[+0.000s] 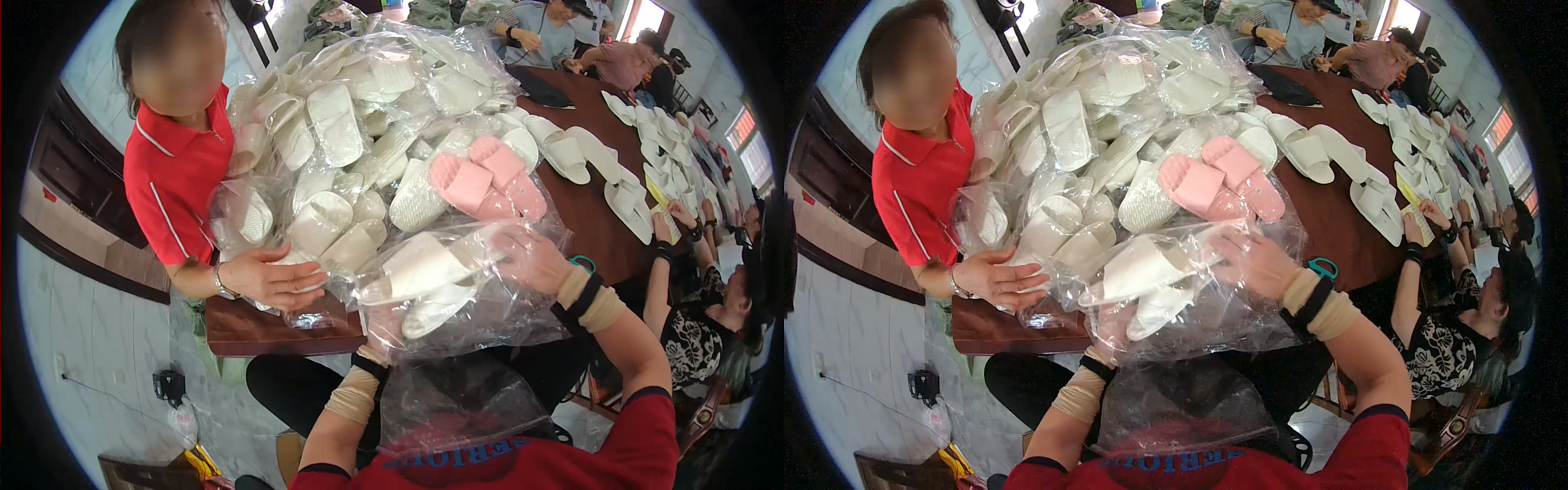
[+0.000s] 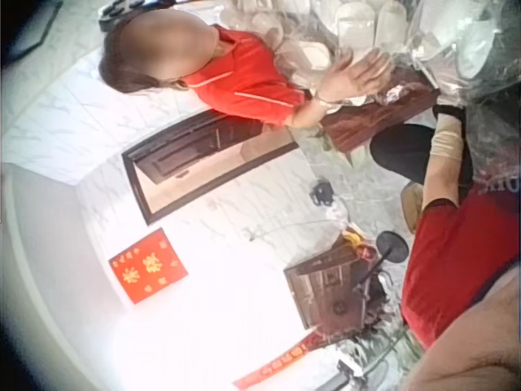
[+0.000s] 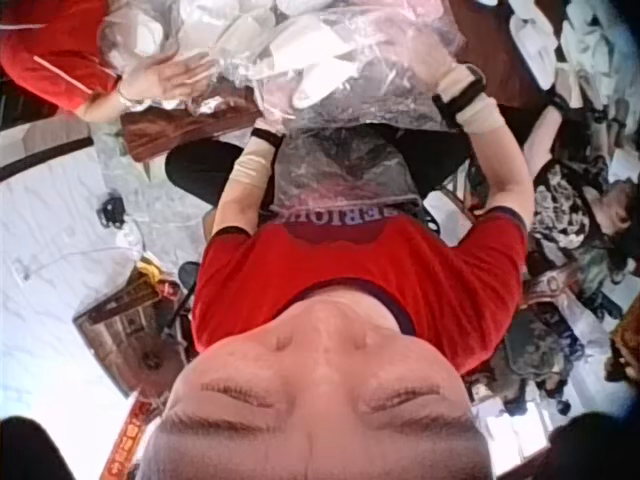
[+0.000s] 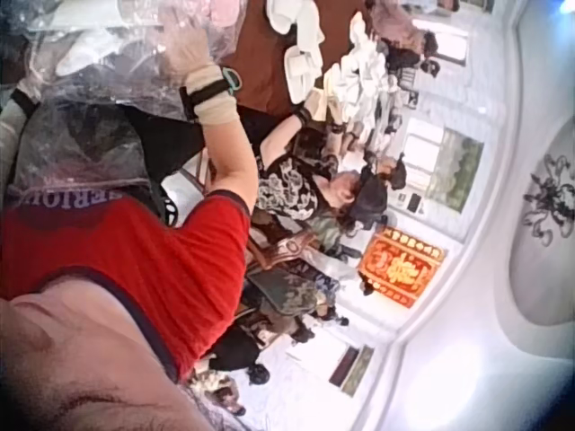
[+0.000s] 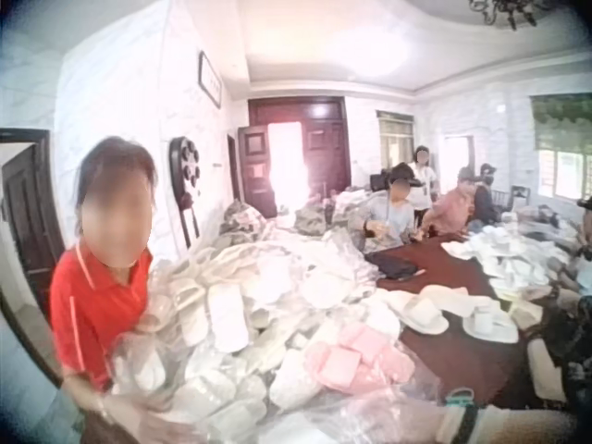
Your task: Packing white rubber shoes from a large green bag into smaller clear plastic bags at a manufacturing facility.
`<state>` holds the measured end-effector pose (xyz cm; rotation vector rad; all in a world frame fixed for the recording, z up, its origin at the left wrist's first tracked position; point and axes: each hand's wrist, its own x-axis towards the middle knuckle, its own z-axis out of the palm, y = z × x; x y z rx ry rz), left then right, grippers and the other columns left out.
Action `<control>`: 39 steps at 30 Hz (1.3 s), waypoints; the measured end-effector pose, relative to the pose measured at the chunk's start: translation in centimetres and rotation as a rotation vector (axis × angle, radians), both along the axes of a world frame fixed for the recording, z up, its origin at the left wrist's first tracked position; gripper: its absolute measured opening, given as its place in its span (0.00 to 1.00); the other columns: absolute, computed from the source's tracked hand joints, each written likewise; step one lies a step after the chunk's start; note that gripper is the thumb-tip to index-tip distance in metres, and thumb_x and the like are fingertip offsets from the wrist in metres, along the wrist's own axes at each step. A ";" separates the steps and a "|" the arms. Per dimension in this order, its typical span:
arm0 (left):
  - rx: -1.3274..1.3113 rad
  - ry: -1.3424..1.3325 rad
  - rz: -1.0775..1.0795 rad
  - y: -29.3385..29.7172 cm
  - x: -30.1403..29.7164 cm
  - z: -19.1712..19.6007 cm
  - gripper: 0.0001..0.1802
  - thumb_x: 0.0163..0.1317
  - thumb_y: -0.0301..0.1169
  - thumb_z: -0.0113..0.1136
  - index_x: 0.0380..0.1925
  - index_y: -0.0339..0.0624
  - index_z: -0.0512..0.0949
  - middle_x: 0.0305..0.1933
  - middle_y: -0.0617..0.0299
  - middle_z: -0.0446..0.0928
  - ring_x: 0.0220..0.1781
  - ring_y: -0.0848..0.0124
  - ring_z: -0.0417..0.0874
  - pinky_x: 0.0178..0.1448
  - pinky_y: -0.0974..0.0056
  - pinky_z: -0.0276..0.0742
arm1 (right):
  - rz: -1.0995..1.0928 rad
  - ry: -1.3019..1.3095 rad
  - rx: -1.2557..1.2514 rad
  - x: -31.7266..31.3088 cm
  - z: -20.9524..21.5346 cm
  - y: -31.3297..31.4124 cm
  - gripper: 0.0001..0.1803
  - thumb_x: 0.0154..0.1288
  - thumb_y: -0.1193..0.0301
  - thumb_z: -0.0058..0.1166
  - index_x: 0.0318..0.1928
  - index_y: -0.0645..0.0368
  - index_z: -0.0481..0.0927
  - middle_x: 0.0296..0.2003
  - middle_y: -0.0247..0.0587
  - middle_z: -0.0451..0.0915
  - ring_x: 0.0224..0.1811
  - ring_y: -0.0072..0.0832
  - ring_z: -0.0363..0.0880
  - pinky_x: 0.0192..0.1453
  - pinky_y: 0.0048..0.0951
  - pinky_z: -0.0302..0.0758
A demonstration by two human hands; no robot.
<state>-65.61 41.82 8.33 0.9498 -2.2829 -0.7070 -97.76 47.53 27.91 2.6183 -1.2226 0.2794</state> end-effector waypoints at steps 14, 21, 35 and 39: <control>-0.304 -0.295 0.108 0.1 -1.5 4.0 0.24 0.62 0.40 0.61 0.54 0.38 0.74 0.61 0.50 0.71 0.68 0.51 0.66 0.74 0.39 0.53 | -0.122 0.073 0.205 -2.9 -6.8 6.1 0.23 0.63 0.69 0.50 0.60 0.45 0.75 0.62 0.38 0.74 0.71 0.40 0.64 0.75 0.53 0.58; -0.313 -0.327 0.111 0.4 -1.6 4.8 0.23 0.62 0.40 0.61 0.53 0.37 0.74 0.59 0.49 0.72 0.68 0.48 0.66 0.74 0.39 0.52 | -0.486 -0.676 0.308 -2.9 -6.8 4.9 0.19 0.64 0.74 0.52 0.56 0.56 0.75 0.52 0.48 0.76 0.58 0.49 0.73 0.64 0.44 0.69; -0.316 -0.331 0.101 0.0 -1.7 4.8 0.25 0.61 0.40 0.61 0.54 0.37 0.73 0.60 0.50 0.71 0.69 0.50 0.65 0.74 0.38 0.52 | -0.346 -0.715 0.678 -5.1 -8.7 1.4 0.21 0.55 0.58 0.69 0.40 0.59 0.77 0.42 0.48 0.76 0.47 0.49 0.73 0.54 0.38 0.71; -0.313 -0.343 0.095 0.0 -1.8 4.9 0.24 0.60 0.39 0.61 0.53 0.37 0.74 0.59 0.50 0.72 0.68 0.50 0.65 0.74 0.38 0.51 | -0.299 -0.575 0.551 -4.3 -11.3 1.0 0.23 0.51 0.58 0.70 0.43 0.58 0.79 0.50 0.54 0.75 0.50 0.54 0.76 0.54 0.43 0.74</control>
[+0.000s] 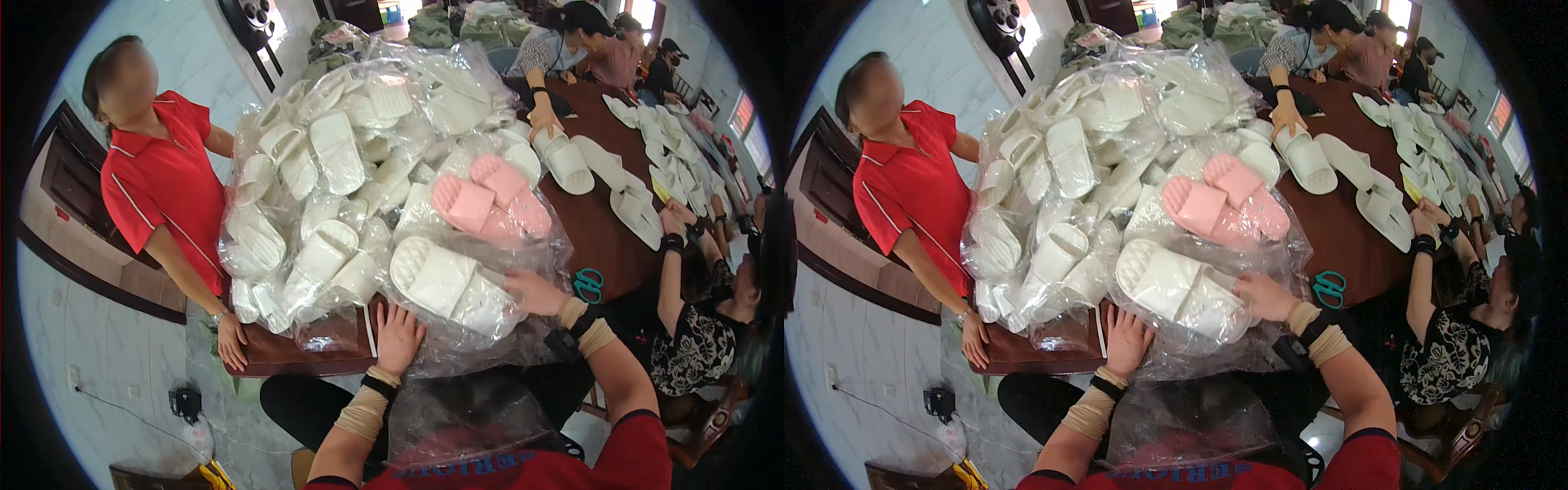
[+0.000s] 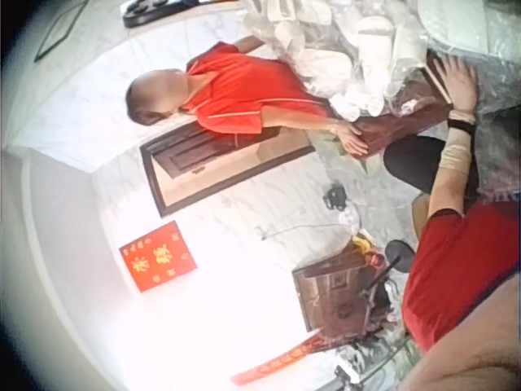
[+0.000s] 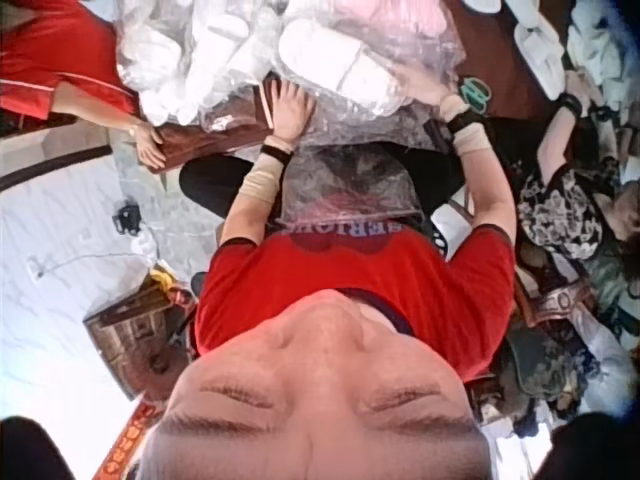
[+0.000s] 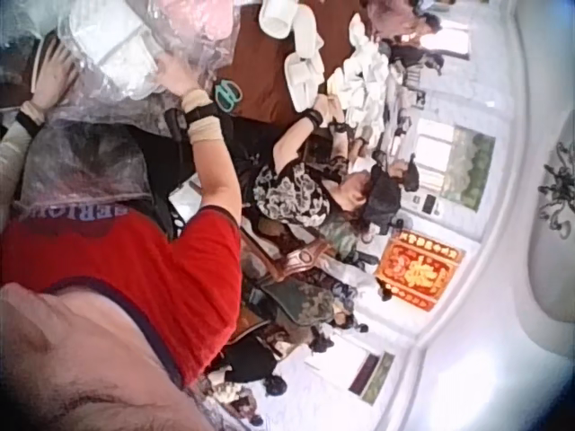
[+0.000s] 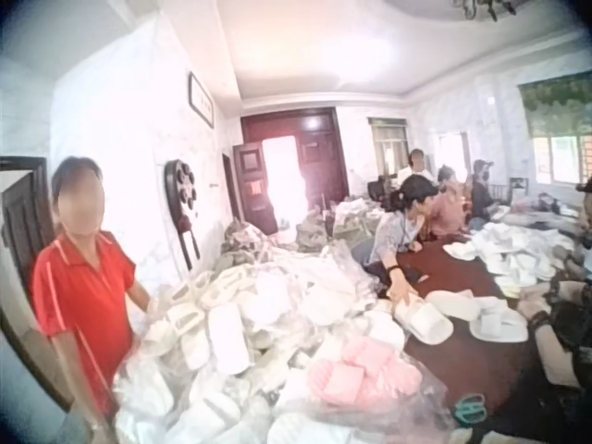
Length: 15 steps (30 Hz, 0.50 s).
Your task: Packing white rubber shoes from a large green bag into smaller clear plastic bags at a manufacturing facility.
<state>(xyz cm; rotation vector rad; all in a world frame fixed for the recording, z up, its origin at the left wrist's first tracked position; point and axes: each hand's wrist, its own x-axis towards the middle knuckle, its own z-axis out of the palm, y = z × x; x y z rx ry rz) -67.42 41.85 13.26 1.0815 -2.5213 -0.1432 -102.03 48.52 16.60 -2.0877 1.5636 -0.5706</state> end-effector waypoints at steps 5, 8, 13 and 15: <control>-0.004 0.015 0.011 0.4 0.4 -0.5 0.24 0.60 0.40 0.61 0.52 0.38 0.74 0.60 0.50 0.72 0.69 0.50 0.65 0.74 0.38 0.51 | -0.053 0.082 0.026 1.5 0.4 -0.3 0.24 0.49 0.54 0.70 0.43 0.55 0.82 0.47 0.55 0.76 0.49 0.53 0.77 0.55 0.46 0.74; -0.035 0.026 -0.008 0.6 0.7 -0.9 0.23 0.60 0.40 0.62 0.52 0.38 0.76 0.59 0.49 0.73 0.68 0.50 0.67 0.73 0.37 0.52 | -0.106 -0.028 0.069 2.3 3.8 0.7 0.22 0.50 0.58 0.70 0.42 0.56 0.82 0.48 0.53 0.76 0.49 0.53 0.76 0.54 0.46 0.74; 0.071 0.031 -0.005 0.5 0.9 -3.1 0.14 0.58 0.41 0.61 0.29 0.40 0.82 0.30 0.50 0.81 0.37 0.54 0.83 0.61 0.47 0.71 | -0.099 0.352 -0.090 4.1 7.6 2.8 0.15 0.53 0.67 0.66 0.43 0.50 0.84 0.56 0.44 0.71 0.60 0.43 0.70 0.61 0.44 0.68; 0.088 -0.047 0.007 0.6 1.2 -3.7 0.15 0.58 0.41 0.60 0.26 0.41 0.82 0.26 0.51 0.80 0.34 0.54 0.83 0.64 0.45 0.69 | -0.139 0.346 -0.193 4.6 6.4 3.2 0.16 0.52 0.68 0.67 0.43 0.53 0.83 0.54 0.45 0.71 0.57 0.44 0.72 0.60 0.44 0.68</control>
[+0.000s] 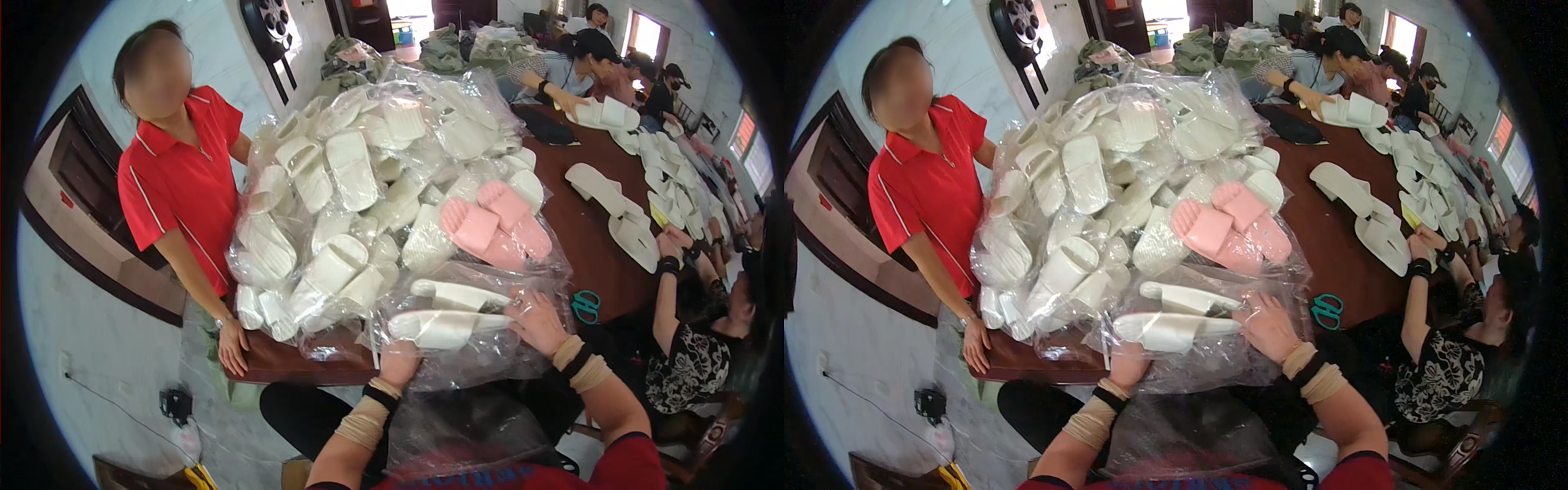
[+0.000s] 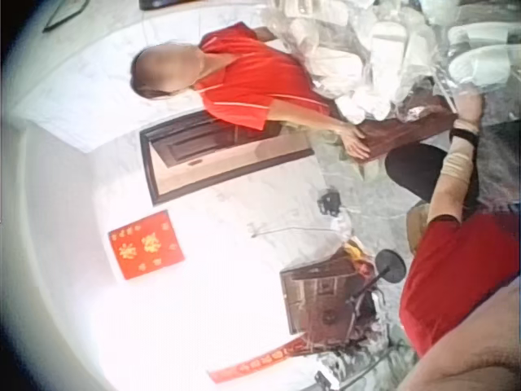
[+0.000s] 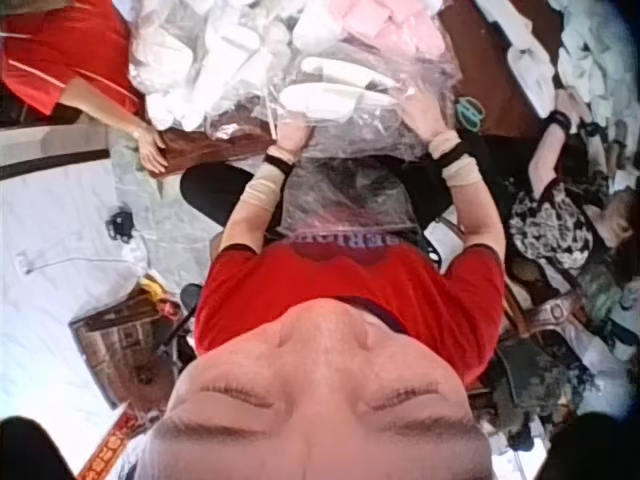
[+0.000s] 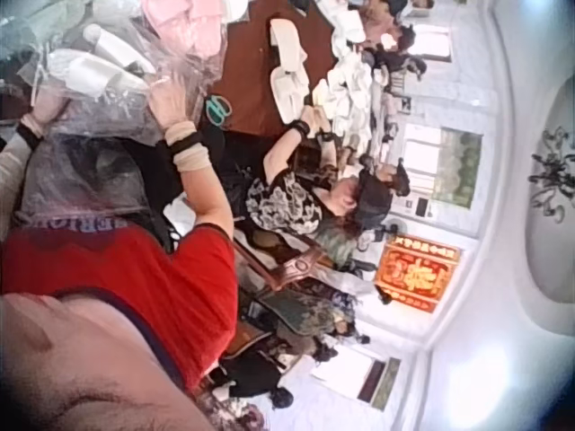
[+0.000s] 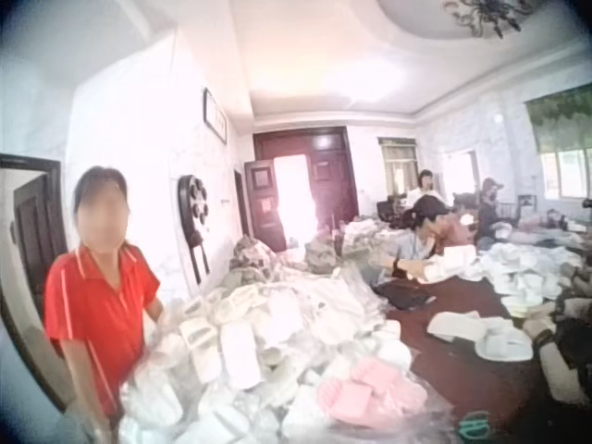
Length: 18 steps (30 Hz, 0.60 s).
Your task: Packing white rubber shoes from a large green bag into smaller clear plastic bags at a manufacturing facility.
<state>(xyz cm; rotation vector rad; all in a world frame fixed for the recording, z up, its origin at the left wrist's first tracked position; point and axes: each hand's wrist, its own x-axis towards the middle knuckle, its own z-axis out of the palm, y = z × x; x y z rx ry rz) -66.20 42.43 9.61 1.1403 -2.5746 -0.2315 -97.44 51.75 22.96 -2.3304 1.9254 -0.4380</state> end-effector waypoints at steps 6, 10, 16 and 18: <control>-0.010 0.015 -0.001 -0.9 -0.4 0.5 0.18 0.61 0.43 0.57 0.41 0.43 0.85 0.35 0.51 0.84 0.47 0.55 0.84 0.76 0.34 0.48 | -0.027 -0.163 -0.052 -0.7 -1.3 -0.3 0.18 0.56 0.62 0.66 0.46 0.53 0.83 0.48 0.49 0.75 0.47 0.48 0.76 0.52 0.44 0.74; 0.119 0.025 0.000 -0.5 -0.2 1.5 0.23 0.60 0.42 0.58 0.52 0.43 0.79 0.59 0.52 0.77 0.67 0.55 0.72 0.77 0.36 0.47 | -0.035 -0.135 0.042 -1.0 -1.7 -1.0 0.17 0.56 0.60 0.66 0.44 0.54 0.83 0.42 0.46 0.77 0.44 0.46 0.78 0.46 0.40 0.76; -0.140 0.065 -0.027 -0.4 -0.4 2.2 0.29 0.61 0.42 0.57 0.61 0.43 0.73 0.63 0.52 0.72 0.74 0.52 0.62 0.76 0.38 0.49 | 0.103 -0.148 0.028 -4.4 2.5 0.2 0.15 0.59 0.62 0.63 0.44 0.54 0.84 0.46 0.45 0.80 0.46 0.45 0.78 0.51 0.41 0.75; 0.004 0.014 0.013 -0.2 -0.6 3.5 0.30 0.65 0.44 0.54 0.66 0.46 0.68 0.73 0.55 0.61 0.77 0.52 0.57 0.76 0.39 0.47 | 0.190 -0.034 -0.091 -4.8 3.5 0.6 0.10 0.59 0.66 0.60 0.41 0.53 0.84 0.50 0.43 0.80 0.48 0.44 0.79 0.52 0.41 0.76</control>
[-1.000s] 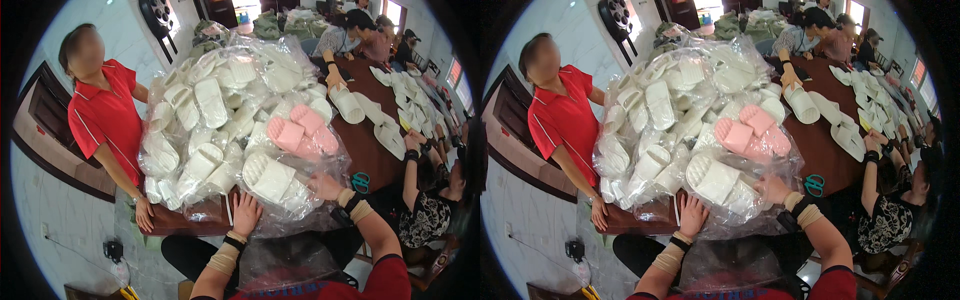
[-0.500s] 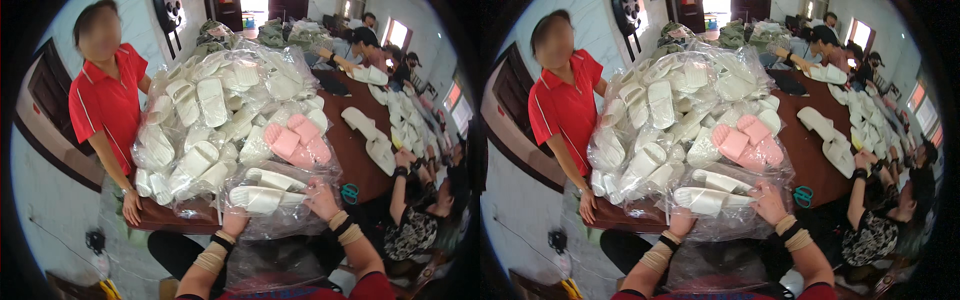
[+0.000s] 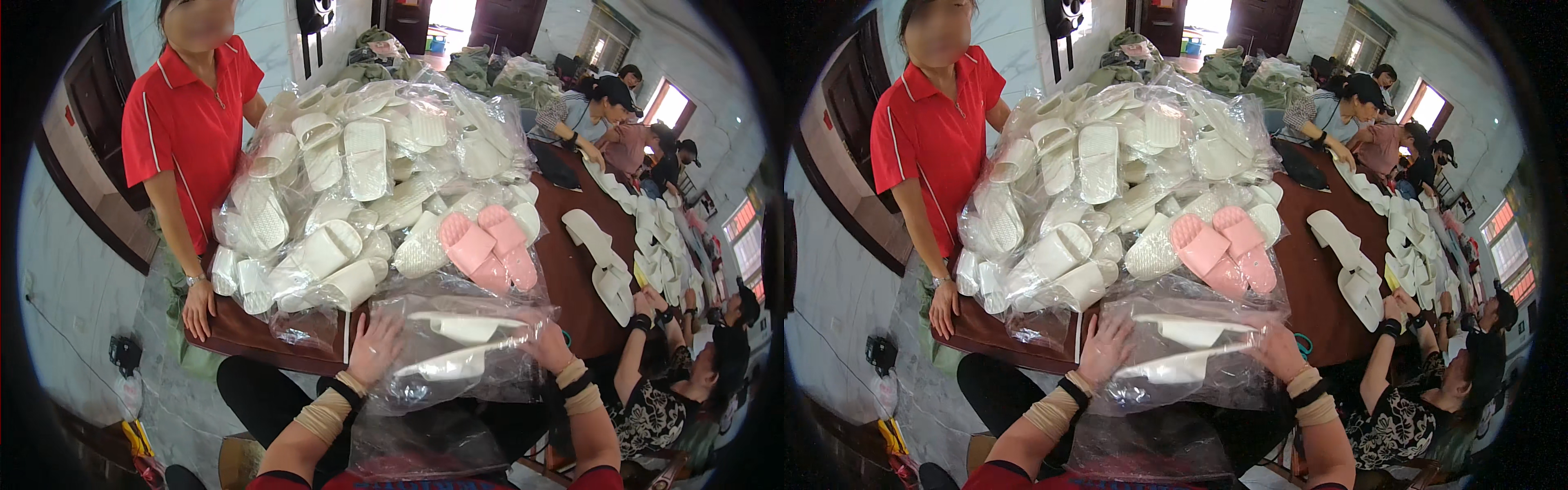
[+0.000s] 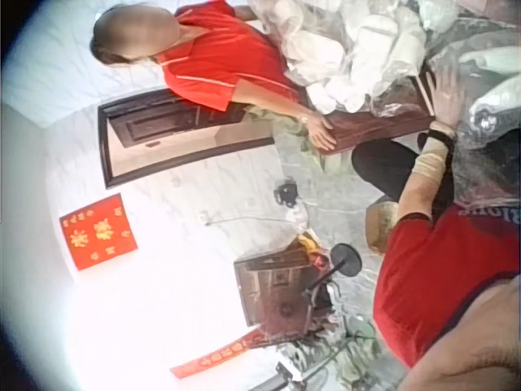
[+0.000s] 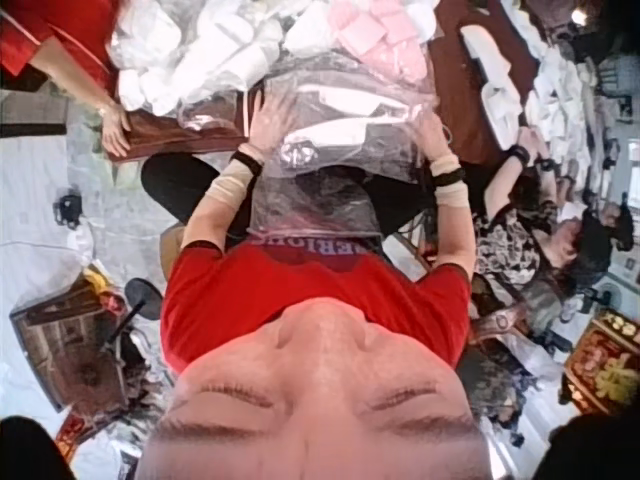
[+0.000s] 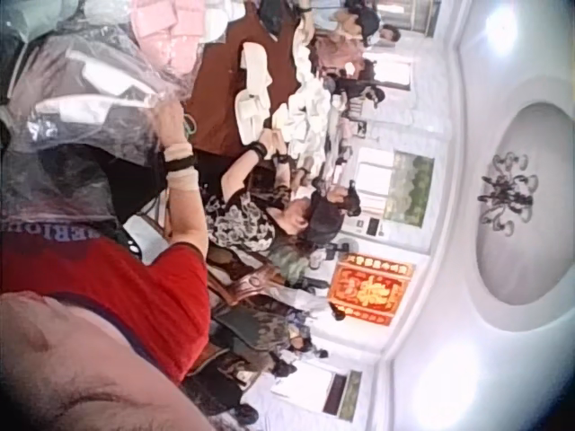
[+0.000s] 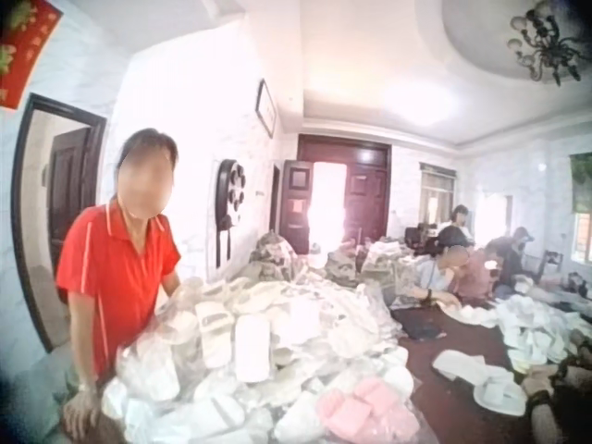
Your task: Packing white rubber shoes from a large green bag into smaller clear plastic bags at a manufacturing facility.
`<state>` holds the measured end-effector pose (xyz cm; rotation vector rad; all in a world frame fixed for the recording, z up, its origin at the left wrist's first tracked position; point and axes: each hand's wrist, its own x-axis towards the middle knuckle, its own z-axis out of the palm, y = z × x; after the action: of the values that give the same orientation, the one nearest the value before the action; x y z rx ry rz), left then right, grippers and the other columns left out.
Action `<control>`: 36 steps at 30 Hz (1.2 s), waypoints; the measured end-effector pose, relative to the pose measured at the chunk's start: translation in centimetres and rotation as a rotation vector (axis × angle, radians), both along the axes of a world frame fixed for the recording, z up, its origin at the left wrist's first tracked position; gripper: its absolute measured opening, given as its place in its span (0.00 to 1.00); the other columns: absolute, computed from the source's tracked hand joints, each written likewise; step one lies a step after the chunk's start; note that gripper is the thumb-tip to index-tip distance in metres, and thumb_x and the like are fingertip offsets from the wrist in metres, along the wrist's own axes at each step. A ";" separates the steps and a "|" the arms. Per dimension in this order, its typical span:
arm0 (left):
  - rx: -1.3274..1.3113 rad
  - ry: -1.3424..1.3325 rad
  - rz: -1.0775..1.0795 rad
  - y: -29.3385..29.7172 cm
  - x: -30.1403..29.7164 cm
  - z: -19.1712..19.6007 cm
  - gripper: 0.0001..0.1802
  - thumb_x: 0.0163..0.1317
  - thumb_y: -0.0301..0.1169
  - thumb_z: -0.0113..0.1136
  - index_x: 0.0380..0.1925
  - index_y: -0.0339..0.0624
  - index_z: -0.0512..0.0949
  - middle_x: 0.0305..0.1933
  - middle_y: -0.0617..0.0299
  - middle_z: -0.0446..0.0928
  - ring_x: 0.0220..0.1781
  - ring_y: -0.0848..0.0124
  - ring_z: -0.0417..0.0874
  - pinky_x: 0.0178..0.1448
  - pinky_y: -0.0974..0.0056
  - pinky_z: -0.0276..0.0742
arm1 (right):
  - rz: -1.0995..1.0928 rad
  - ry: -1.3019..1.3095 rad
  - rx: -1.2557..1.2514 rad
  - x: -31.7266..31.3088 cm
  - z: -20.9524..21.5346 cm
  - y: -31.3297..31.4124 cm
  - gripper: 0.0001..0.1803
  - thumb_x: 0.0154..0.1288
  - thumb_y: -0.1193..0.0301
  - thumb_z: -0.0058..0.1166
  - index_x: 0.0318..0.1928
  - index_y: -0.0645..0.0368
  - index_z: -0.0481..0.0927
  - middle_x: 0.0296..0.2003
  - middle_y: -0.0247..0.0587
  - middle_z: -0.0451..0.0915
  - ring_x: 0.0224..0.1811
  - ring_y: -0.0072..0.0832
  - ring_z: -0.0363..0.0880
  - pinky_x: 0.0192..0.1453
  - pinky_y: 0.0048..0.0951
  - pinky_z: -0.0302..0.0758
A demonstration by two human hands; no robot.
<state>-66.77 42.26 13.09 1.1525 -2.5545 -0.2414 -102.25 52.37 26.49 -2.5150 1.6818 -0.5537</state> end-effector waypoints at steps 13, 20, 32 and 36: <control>0.126 0.138 -0.007 -1.2 1.2 -1.1 0.28 0.66 0.35 0.56 0.66 0.46 0.67 0.72 0.54 0.63 0.79 0.53 0.54 0.77 0.40 0.43 | -0.160 0.231 -0.004 0.2 -2.6 2.1 0.12 0.49 0.68 0.63 0.35 0.57 0.81 0.50 0.51 0.79 0.53 0.48 0.78 0.55 0.45 0.76; 0.325 0.856 0.304 -2.0 2.5 2.8 0.12 0.73 0.26 0.48 0.49 0.34 0.80 0.48 0.48 0.83 0.52 0.58 0.84 0.55 0.62 0.77 | -0.174 0.193 -0.088 0.2 -2.2 1.6 0.12 0.50 0.70 0.62 0.37 0.57 0.80 0.49 0.45 0.80 0.52 0.44 0.78 0.56 0.42 0.75; -0.055 -0.015 0.107 0.6 -0.3 0.5 0.28 0.68 0.38 0.54 0.68 0.48 0.66 0.75 0.60 0.60 0.77 0.61 0.57 0.76 0.34 0.43 | -0.364 0.318 -0.044 -1.7 3.1 4.6 0.11 0.48 0.71 0.62 0.35 0.57 0.79 0.47 0.43 0.78 0.50 0.41 0.77 0.51 0.39 0.75; -0.074 -0.016 0.124 0.5 -0.7 1.4 0.29 0.67 0.40 0.55 0.67 0.48 0.67 0.75 0.60 0.60 0.76 0.61 0.59 0.75 0.35 0.45 | -0.700 0.330 -0.127 -3.9 7.6 8.7 0.15 0.51 0.77 0.62 0.42 0.62 0.79 0.49 0.47 0.77 0.50 0.48 0.76 0.53 0.42 0.75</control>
<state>-67.44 42.76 14.51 1.2830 -2.4717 -0.1080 -106.18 61.10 34.08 -2.1185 2.7488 -0.2831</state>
